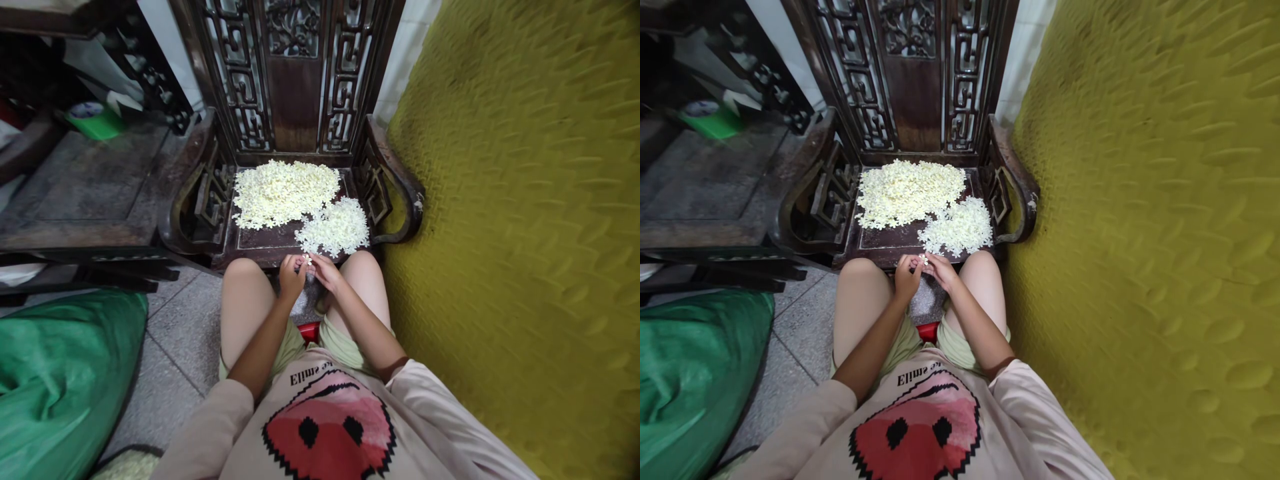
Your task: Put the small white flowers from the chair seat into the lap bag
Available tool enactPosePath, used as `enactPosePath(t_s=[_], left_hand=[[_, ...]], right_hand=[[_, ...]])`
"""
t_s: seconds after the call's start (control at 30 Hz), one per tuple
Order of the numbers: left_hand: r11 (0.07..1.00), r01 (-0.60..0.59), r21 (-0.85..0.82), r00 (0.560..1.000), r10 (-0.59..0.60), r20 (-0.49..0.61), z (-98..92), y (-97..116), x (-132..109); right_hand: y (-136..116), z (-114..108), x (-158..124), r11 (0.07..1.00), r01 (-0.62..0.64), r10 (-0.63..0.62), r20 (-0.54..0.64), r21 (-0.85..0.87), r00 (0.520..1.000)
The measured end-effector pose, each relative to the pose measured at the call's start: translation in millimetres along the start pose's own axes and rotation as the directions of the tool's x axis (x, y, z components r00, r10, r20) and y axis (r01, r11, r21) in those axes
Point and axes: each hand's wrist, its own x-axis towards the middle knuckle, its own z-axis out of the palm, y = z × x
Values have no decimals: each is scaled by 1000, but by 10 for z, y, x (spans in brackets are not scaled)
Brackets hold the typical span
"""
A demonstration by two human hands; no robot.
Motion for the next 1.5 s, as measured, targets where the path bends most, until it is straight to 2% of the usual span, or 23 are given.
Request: enactPosePath(t_s=[0.13,0.23,0.47,0.57,0.67,0.83,0.97,1.07,1.5], left_hand=[[997,-46,58,999,46,-10,-2,-22,0],[997,-35,68,998,38,-46,1,-34,10],[997,-53,56,999,53,3,34,-40,0],[1000,-16,-17,1000,16,-5,45,-23,-36],[988,57,-144,998,-55,13,43,16,-75],[907,203,-370,975,-154,158,6,76,-156],[857,241,-455,968,-176,181,-30,65,-229],[841,281,-463,956,-207,207,-29,53,-251],[849,252,-464,962,-270,30,83,73,-308]], right_hand=[[-25,27,-24,999,12,-16,100,34,995],[-57,40,-51,1000,21,-25,169,22,985],[-83,11,-62,998,1,10,188,-58,982],[-84,4,-58,998,27,-17,171,-62,985],[-104,3,-65,998,29,-16,214,-60,977],[-163,-8,-92,993,-17,48,275,-115,960],[-188,-22,-122,975,-52,116,297,-217,948],[-175,-21,-137,967,-44,117,285,-250,951],[-39,96,-195,993,12,9,173,-120,985]])
